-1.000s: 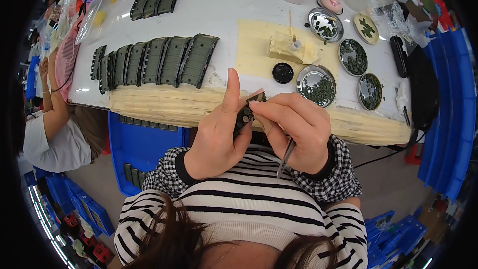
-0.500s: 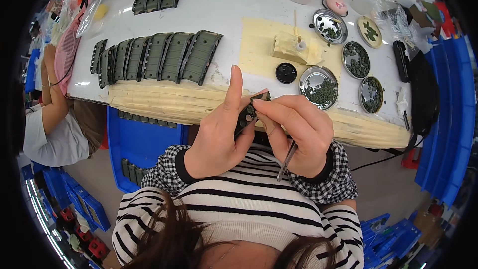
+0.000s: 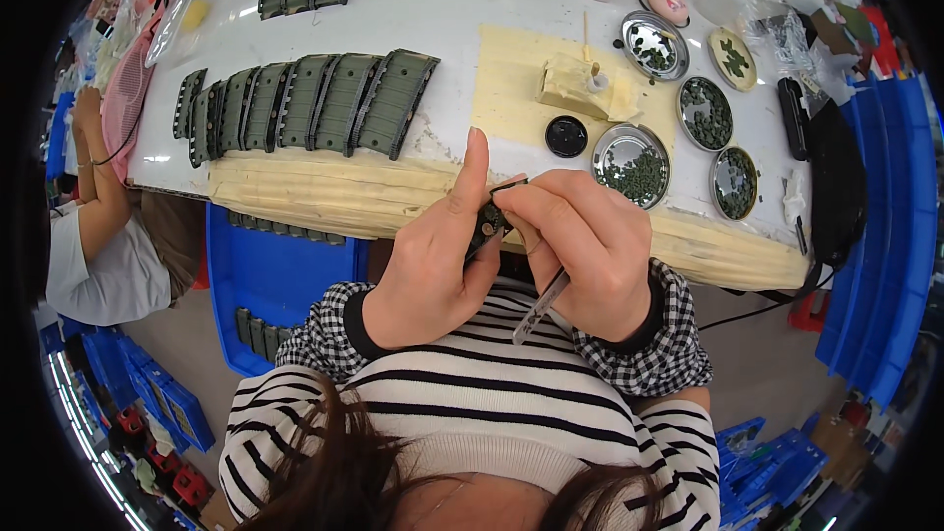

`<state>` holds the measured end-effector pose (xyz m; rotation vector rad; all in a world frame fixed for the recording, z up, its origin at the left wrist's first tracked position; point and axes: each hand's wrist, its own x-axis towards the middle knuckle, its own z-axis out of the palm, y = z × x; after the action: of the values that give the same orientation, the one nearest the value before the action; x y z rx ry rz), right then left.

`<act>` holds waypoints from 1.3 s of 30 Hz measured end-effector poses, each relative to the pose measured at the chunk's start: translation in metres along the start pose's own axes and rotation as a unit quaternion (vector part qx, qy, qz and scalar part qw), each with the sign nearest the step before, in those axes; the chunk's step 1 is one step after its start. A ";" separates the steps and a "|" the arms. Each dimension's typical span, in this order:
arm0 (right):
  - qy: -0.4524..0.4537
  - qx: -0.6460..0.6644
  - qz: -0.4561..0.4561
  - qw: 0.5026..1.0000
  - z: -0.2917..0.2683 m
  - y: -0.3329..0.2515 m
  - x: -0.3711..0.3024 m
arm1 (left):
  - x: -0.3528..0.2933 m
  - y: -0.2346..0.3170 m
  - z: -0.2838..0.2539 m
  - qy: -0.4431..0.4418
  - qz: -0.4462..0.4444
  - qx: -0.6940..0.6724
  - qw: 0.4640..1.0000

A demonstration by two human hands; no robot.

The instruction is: Applying a substance using a fine tool and assembling small green plastic toy components.

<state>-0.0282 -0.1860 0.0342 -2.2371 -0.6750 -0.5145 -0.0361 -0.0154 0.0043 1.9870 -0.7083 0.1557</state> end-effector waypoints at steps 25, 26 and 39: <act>0.203 -0.054 0.086 0.974 -0.036 0.020 0.037 | 0.005 -0.030 0.008 -0.037 -0.256 -0.833 0.489; 0.184 0.014 0.084 0.979 -0.034 0.016 0.032 | 0.005 -0.030 0.009 -0.043 -0.253 -0.838 0.482; 0.097 0.419 0.191 0.882 -0.007 0.006 0.016 | 0.004 -0.023 0.010 -0.054 -0.271 -0.826 0.491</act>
<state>-0.0130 -0.1900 0.0446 -1.4096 -0.2491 -0.1779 -0.0219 -0.0177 -0.0172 0.1630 -0.0013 -0.7953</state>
